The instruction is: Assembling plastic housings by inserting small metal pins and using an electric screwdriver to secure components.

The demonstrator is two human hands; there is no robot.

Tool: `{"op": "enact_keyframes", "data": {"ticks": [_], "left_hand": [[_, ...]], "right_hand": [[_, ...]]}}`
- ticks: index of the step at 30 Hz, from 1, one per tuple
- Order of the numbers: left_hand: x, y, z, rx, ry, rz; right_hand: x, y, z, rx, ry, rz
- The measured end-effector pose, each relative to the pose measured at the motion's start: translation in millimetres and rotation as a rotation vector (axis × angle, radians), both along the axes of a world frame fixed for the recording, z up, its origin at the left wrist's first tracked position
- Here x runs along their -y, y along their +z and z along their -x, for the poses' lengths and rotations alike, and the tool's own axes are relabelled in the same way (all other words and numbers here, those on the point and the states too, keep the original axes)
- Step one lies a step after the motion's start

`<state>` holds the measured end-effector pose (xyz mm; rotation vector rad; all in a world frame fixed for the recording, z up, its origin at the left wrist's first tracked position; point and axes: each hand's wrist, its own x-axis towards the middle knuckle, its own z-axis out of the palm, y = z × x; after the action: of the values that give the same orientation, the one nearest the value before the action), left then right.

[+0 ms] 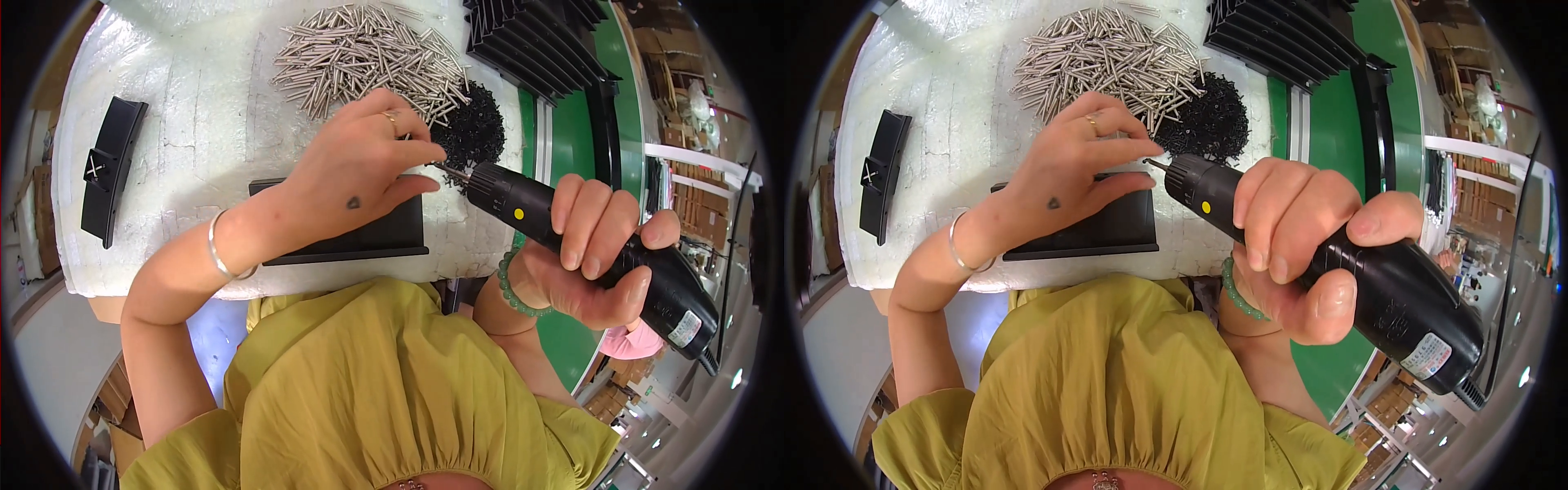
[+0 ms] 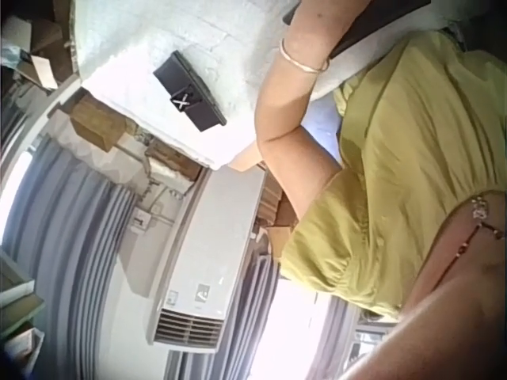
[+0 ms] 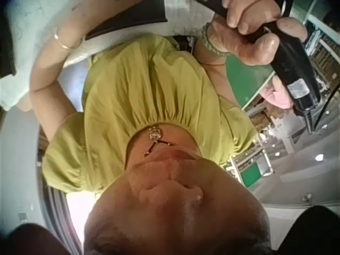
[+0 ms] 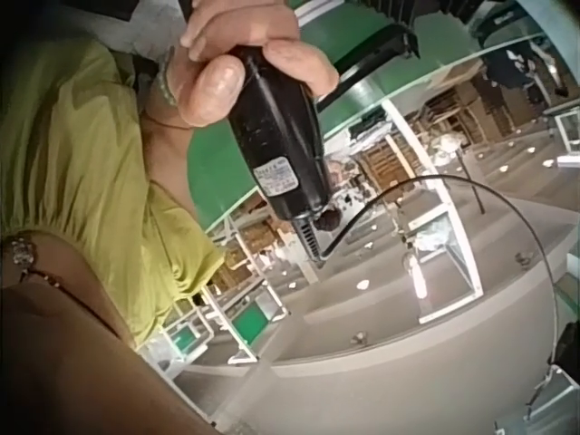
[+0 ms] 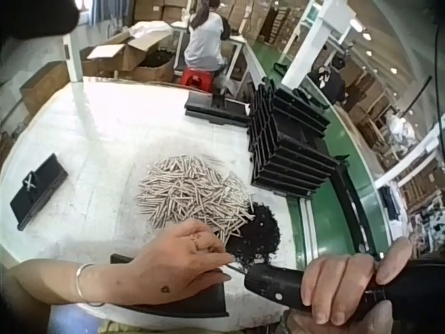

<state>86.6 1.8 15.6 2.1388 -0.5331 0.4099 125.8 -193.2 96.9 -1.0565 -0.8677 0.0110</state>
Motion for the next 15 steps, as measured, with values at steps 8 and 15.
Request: {"op": "enact_keyframes", "data": {"ticks": [8, 15], "left_hand": [[5, -4, -14, 0.124, 0.004, 0.042], [4, -3, -16, 0.112, -0.016, 0.059]], "right_hand": [[8, 6, -1, 0.012, -0.003, -0.041], [7, 5, -4, -0.003, -0.016, -0.088]]}}
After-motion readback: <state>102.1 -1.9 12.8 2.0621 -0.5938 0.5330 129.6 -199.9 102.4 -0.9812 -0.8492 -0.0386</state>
